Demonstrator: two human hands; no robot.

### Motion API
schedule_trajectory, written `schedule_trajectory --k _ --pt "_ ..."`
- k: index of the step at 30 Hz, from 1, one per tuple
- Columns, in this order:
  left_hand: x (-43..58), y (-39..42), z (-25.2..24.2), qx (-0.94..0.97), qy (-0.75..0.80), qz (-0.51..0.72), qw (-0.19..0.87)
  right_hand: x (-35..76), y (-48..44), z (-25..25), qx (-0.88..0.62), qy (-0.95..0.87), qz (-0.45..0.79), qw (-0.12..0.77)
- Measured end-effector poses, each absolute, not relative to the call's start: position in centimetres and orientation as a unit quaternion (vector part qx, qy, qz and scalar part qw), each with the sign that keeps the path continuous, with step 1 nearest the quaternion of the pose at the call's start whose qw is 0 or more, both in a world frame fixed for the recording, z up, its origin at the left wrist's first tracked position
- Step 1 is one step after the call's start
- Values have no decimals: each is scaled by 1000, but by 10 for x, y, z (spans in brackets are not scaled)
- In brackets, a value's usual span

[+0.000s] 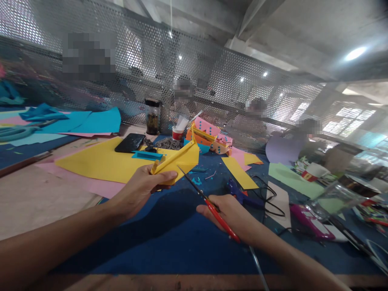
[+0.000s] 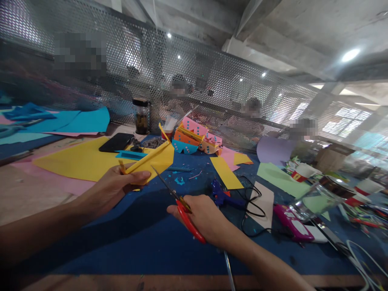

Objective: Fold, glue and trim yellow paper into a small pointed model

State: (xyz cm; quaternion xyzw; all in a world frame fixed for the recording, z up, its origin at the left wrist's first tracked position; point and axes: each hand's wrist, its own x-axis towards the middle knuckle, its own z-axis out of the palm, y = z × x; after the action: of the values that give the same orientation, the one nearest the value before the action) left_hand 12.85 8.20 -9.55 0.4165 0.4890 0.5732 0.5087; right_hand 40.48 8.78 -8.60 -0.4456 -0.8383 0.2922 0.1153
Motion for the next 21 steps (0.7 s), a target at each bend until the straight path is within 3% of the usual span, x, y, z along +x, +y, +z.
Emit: schedule_trajectory --k 21 --pt "119 89 -104 424 476 577 511 439 105 -44 -440 -842 312 20"
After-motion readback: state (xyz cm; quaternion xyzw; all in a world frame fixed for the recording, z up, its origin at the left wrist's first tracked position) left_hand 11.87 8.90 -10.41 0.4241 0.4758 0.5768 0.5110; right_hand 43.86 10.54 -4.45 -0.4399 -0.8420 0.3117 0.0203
